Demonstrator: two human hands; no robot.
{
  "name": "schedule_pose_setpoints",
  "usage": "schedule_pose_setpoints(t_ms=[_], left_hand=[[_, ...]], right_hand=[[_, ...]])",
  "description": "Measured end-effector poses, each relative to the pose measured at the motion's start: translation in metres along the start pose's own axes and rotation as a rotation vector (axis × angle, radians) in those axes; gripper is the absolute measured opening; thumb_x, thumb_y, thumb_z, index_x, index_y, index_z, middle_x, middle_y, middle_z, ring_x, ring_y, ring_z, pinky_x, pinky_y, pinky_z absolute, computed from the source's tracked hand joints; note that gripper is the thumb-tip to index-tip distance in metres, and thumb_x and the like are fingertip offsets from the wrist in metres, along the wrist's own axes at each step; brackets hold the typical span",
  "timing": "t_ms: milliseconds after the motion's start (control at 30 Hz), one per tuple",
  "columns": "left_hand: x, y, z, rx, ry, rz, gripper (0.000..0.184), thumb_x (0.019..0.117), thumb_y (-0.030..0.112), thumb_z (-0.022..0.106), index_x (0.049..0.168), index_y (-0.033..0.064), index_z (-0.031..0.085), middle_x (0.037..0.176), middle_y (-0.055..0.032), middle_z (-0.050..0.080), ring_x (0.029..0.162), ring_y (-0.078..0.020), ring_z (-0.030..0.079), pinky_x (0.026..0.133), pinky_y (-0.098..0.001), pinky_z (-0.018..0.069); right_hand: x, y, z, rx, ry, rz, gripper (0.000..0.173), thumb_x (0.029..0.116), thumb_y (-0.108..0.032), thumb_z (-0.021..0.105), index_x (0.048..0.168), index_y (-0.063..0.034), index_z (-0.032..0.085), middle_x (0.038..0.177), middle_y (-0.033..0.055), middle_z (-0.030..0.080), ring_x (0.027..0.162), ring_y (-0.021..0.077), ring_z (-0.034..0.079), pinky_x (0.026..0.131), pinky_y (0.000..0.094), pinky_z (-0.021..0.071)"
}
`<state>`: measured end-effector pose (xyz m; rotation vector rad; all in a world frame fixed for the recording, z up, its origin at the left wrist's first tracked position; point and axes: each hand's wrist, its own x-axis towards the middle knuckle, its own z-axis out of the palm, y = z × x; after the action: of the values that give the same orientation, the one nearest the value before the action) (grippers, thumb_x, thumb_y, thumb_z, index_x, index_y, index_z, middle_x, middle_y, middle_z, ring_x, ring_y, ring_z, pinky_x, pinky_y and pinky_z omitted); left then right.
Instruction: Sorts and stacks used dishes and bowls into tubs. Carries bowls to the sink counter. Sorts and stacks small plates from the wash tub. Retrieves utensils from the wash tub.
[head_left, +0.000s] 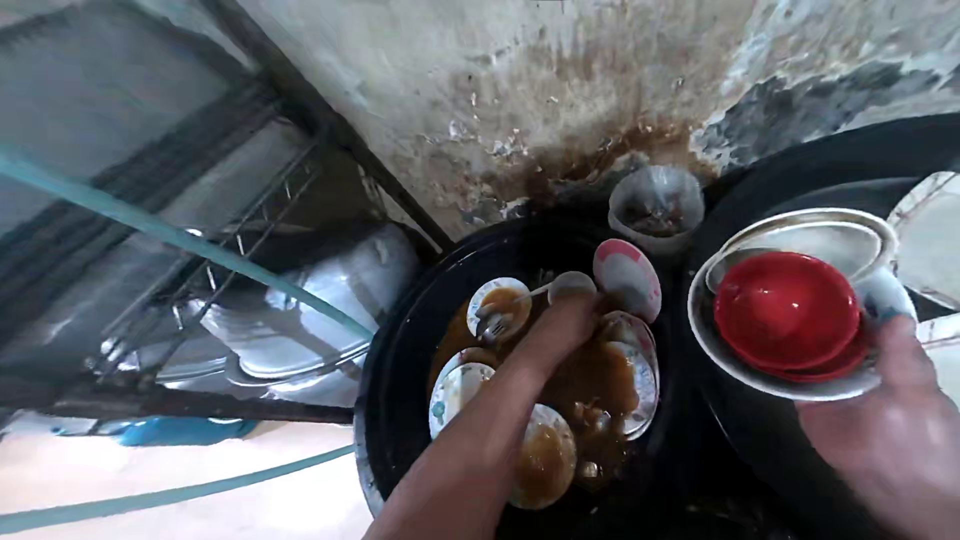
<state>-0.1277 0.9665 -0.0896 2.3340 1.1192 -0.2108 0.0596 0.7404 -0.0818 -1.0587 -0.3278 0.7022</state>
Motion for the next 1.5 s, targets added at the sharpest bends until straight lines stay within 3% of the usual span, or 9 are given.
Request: schedule_pose_setpoints(t_ms=[100,200,600,733,833,967,1200,1367,1500], left_hand=[[0.067,-0.023,0.022,0.2,0.16,0.065,0.04,0.1024,0.015,0.056,0.142,0.0087,0.058,0.147,-0.0205,0.054,0.136,-0.0393,0.051,0.11,-0.0592,0.0453],[0.064,-0.028,0.036,0.288,-0.007,-0.003,0.051,0.1014,0.017,0.058,0.151,0.0088,0.05,0.16,-0.0206,0.039,0.148,-0.0432,0.035,0.116,-0.0649,0.0331],[-0.072,-0.024,0.054,0.075,-0.406,-0.139,0.056,0.1057,0.033,0.054,0.156,0.0118,0.042,0.15,-0.0187,0.052,0.139,-0.0361,0.051,0.116,-0.0586,0.0385],[-0.071,-0.039,0.032,-0.144,-0.168,-0.228,0.041,0.1076,0.03,0.052,0.142,0.0097,0.059,0.129,-0.0191,0.066,0.118,-0.0337,0.065,0.104,-0.0559,0.0488],[-0.062,-0.061,0.04,0.093,-0.184,-0.325,0.044,0.102,0.04,0.061,0.127,0.0047,0.068,0.127,-0.0224,0.066,0.121,-0.04,0.062,0.104,-0.0619,0.0471],[-0.077,-0.065,0.067,0.139,-0.289,-0.29,0.056,0.1004,0.049,0.06,0.132,0.0028,0.065,0.143,-0.0222,0.056,0.136,-0.0417,0.051,0.11,-0.0643,0.0409],[-0.092,-0.074,0.052,-0.238,0.324,-0.434,0.028,0.1033,0.02,0.061,0.126,0.0055,0.07,0.129,-0.0213,0.065,0.117,-0.0369,0.063,0.102,-0.0576,0.0496],[-0.095,-0.059,0.058,0.319,0.075,-0.1,0.045,0.0991,0.005,0.061,0.142,0.0195,0.061,0.149,-0.0121,0.053,0.131,-0.0356,0.056,0.106,-0.0524,0.0507],[-0.107,-0.028,0.019,0.315,0.497,0.125,0.041,0.0934,0.002,0.067,0.132,0.015,0.07,0.132,-0.0185,0.064,0.117,-0.0416,0.064,0.089,-0.0586,0.057]], right_hand=[[-0.002,0.0,0.0,-0.07,-0.04,-0.026,0.048,0.112,-0.041,0.021,0.151,-0.0228,0.041,0.141,-0.0023,0.058,0.131,0.0127,0.056,0.108,0.0416,0.0507],[-0.005,-0.001,0.003,-0.061,-0.054,-0.036,0.047,0.112,-0.039,0.023,0.151,-0.0212,0.041,0.141,-0.0014,0.058,0.132,0.0122,0.055,0.11,0.0398,0.049],[-0.003,-0.002,0.005,0.059,0.037,0.089,0.043,0.1104,-0.043,0.035,0.149,-0.0251,0.043,0.131,-0.0007,0.064,0.118,0.0152,0.065,0.094,0.0398,0.0593],[-0.004,-0.001,0.005,0.015,0.024,0.099,0.044,0.1102,-0.045,0.034,0.149,-0.0264,0.043,0.132,-0.0025,0.064,0.118,0.0132,0.065,0.094,0.0387,0.0595],[-0.003,0.0,0.003,-0.007,-0.036,0.052,0.045,0.1096,-0.047,0.035,0.149,-0.0267,0.044,0.133,-0.0039,0.063,0.12,0.0122,0.063,0.096,0.0377,0.0583],[-0.004,-0.001,0.005,-0.024,-0.027,0.053,0.044,0.11,-0.046,0.034,0.148,-0.026,0.044,0.133,-0.0041,0.063,0.121,0.012,0.063,0.098,0.0376,0.0575],[-0.002,0.002,0.004,-0.031,-0.013,0.086,0.045,0.1092,-0.048,0.037,0.147,-0.0259,0.045,0.131,-0.0027,0.064,0.118,0.0133,0.064,0.095,0.0381,0.0586],[-0.002,0.004,0.003,-0.022,-0.041,0.089,0.048,0.1081,-0.051,0.038,0.15,-0.0284,0.042,0.134,-0.0026,0.063,0.12,0.0139,0.063,0.095,0.0385,0.0583],[-0.004,0.0,0.003,-0.025,-0.024,0.117,0.052,0.1066,-0.053,0.041,0.151,-0.0271,0.041,0.135,-0.0022,0.063,0.12,0.0145,0.064,0.095,0.0398,0.0583]])
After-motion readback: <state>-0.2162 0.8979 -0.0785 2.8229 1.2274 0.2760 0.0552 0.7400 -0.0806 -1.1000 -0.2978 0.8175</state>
